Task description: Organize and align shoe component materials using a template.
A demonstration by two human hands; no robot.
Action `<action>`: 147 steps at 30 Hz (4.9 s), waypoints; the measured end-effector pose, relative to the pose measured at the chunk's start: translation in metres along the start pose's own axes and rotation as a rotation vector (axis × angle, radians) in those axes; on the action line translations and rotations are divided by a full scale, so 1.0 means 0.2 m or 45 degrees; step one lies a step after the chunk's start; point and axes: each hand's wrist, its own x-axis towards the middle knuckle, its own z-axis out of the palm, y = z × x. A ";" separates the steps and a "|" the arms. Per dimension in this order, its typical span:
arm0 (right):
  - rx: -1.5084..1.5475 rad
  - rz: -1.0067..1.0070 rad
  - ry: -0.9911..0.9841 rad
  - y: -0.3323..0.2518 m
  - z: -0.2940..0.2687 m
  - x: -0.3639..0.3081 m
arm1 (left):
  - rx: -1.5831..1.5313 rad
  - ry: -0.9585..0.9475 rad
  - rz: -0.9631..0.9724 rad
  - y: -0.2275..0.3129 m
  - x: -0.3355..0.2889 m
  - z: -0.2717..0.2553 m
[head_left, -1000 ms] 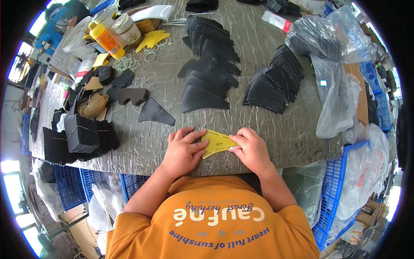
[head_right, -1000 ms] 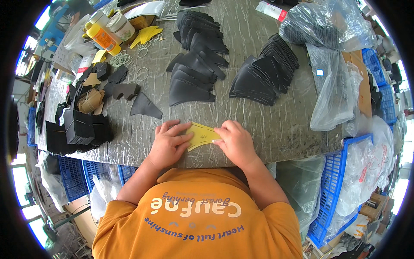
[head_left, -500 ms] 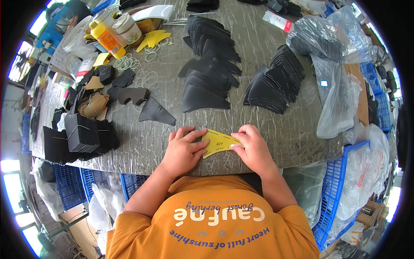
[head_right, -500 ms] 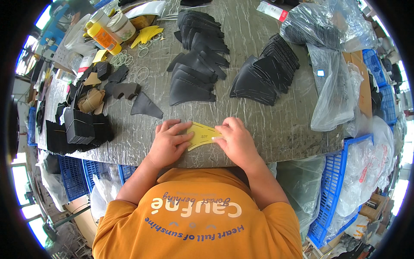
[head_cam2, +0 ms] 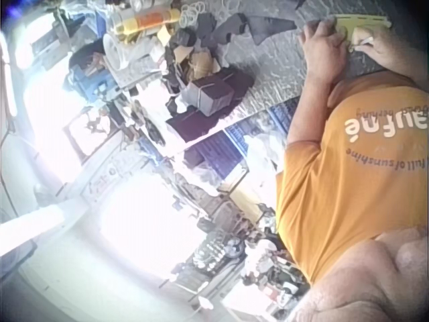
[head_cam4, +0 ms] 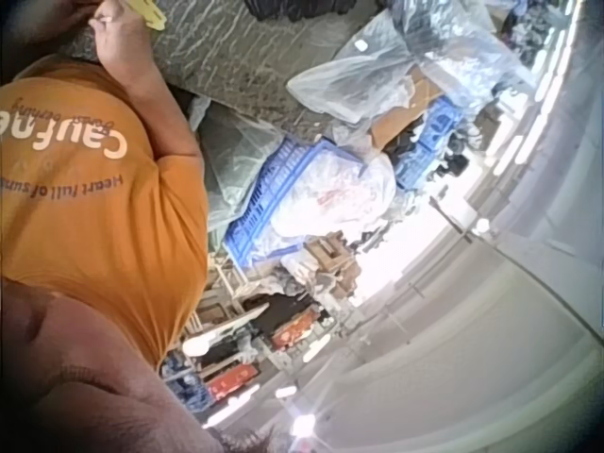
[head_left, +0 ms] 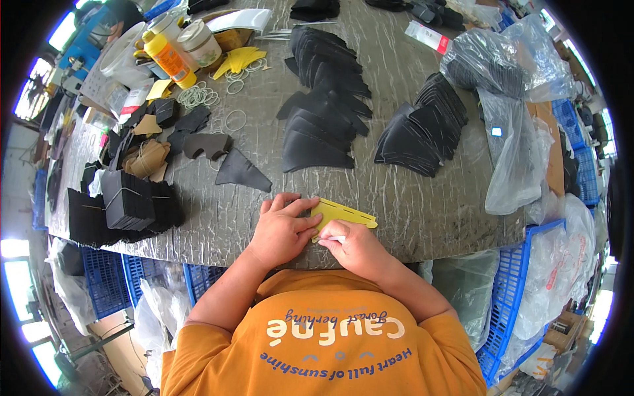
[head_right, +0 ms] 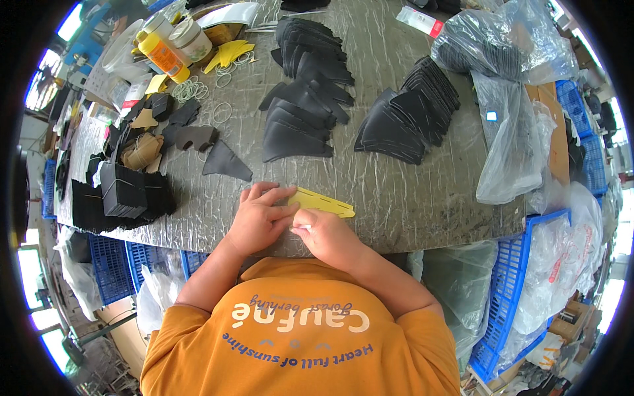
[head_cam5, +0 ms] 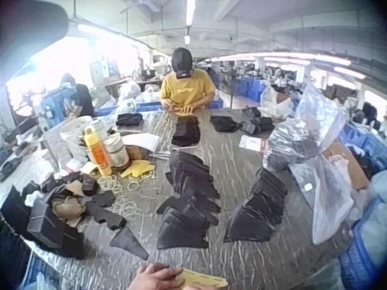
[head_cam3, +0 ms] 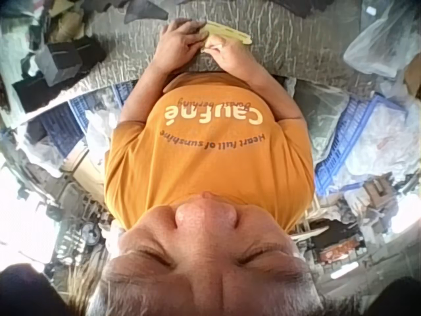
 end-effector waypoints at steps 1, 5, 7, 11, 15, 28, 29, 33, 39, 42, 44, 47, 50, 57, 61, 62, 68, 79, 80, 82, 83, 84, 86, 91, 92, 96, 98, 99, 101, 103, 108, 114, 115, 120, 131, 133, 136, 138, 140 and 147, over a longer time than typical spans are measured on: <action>-0.001 -0.022 0.008 0.00 0.00 0.00 | 0.000 0.000 -0.001 0.00 0.00 0.00; -0.006 -0.021 0.008 0.02 -0.02 0.00 | -0.006 -0.004 0.007 0.00 0.01 0.00; -0.146 0.077 0.091 0.04 -0.07 -0.03 | -0.008 -0.006 -0.002 0.00 0.00 0.00; -0.301 0.338 0.213 0.03 -0.30 -0.07 | 0.008 -0.018 -0.011 0.00 0.00 -0.01; -0.393 0.278 0.289 0.01 -0.32 -0.03 | 0.028 -0.024 -0.013 -0.01 0.00 0.00; -0.029 0.077 0.249 0.12 -0.13 0.13 | 0.083 -0.044 -0.022 0.01 0.00 0.00; -0.030 0.078 0.248 0.11 -0.16 0.10 | 0.080 -0.049 -0.029 0.01 0.00 0.00; -0.243 0.334 0.217 0.05 -0.34 -0.03 | 0.036 -0.028 -0.036 0.00 -0.01 0.01; -0.451 0.135 0.311 0.05 -0.27 0.00 | 0.045 -0.011 -0.040 0.01 0.01 0.01; -0.821 0.172 0.128 0.10 -0.19 0.03 | 0.040 -0.031 -0.018 0.01 0.00 0.01; -0.606 0.325 0.091 0.09 -0.26 0.06 | -0.008 0.042 -0.014 -0.04 0.00 0.03; -0.435 0.607 0.309 0.01 -0.48 0.13 | 0.048 0.164 -0.079 -0.10 0.06 0.03; -0.506 0.470 0.738 0.15 -0.77 0.15 | 0.282 0.210 -0.173 -0.14 0.15 0.04; -0.297 0.414 0.638 0.10 -0.56 0.06 | 0.382 0.149 0.233 0.02 -0.15 0.15; 0.050 0.421 0.388 0.18 -0.33 0.02 | 0.218 0.134 0.270 0.05 -0.19 0.12; 0.010 0.437 0.315 0.20 -0.29 0.02 | 0.122 0.119 0.315 0.04 -0.19 0.11; -0.641 0.231 0.186 0.12 -0.17 0.05 | -0.143 0.222 0.133 0.03 -0.17 0.08; -0.743 0.071 0.011 0.06 -0.18 -0.06 | 0.041 0.122 0.083 0.01 -0.16 0.07; -0.751 0.067 0.011 0.06 -0.17 -0.07 | 0.040 0.118 0.083 0.01 -0.16 0.06; -0.749 0.055 0.034 0.06 -0.17 -0.06 | 0.019 0.117 0.059 0.02 -0.14 0.05; -0.749 0.044 0.057 0.06 -0.16 -0.06 | 0.020 0.116 0.059 0.02 -0.14 0.05; -0.749 0.044 0.058 0.06 -0.16 -0.06 | 0.014 0.111 0.048 0.01 -0.13 0.05; -0.762 0.023 0.062 0.07 -0.16 -0.06 | 0.008 0.106 0.039 0.00 -0.13 0.05; -0.742 0.044 0.062 0.08 -0.15 -0.05 | 0.017 0.102 0.032 0.00 -0.13 0.04; -0.738 0.043 0.061 0.08 -0.15 -0.05 | 0.016 0.100 0.032 0.00 -0.13 0.04; -0.748 0.035 0.068 0.08 -0.15 -0.05 | 0.015 0.102 0.033 -0.01 -0.13 0.04; -0.756 0.029 0.072 0.09 -0.15 -0.05 | 0.012 0.103 0.034 -0.01 -0.12 0.04; -0.756 0.030 0.071 0.09 -0.15 -0.05 | 0.015 0.101 0.040 -0.01 -0.12 0.04; -0.755 0.040 0.067 0.09 -0.15 -0.04 | 0.017 0.098 0.046 -0.01 -0.12 0.03; -0.755 0.045 0.062 0.09 -0.15 -0.04 | 0.020 0.108 0.058 -0.01 -0.12 0.03; -0.755 0.052 0.051 0.09 -0.15 -0.04 | 0.037 0.095 0.053 -0.02 -0.12 0.03; -0.622 -0.010 0.119 0.06 -0.20 -0.01 | 0.112 0.053 0.023 0.00 -0.11 0.00; -0.681 -0.145 0.250 0.03 -0.22 0.02 | 0.133 0.052 0.023 0.00 -0.11 -0.01; -0.314 0.008 0.248 -0.02 -0.22 -0.02 | 0.146 0.054 0.010 0.00 -0.11 -0.01; -0.039 -0.051 -0.039 0.03 0.04 0.03 | 0.142 0.060 0.008 0.00 -0.10 -0.01; -0.064 -0.092 -0.024 0.03 0.04 0.03 | 0.131 0.060 0.013 -0.01 -0.10 0.00; -0.117 -0.067 -0.008 0.03 0.00 0.03 | 0.131 0.054 -0.001 -0.01 -0.10 0.00; -0.198 0.008 0.051 0.03 -0.08 0.00 | 0.123 0.057 0.002 -0.01 -0.10 -0.01; -0.266 0.063 0.145 0.03 -0.18 -0.03 | 0.118 0.062 0.001 -0.01 -0.10 -0.01; -0.302 0.102 0.222 -0.03 -0.24 0.04 | 0.120 0.053 -0.025 0.00 -0.10 -0.02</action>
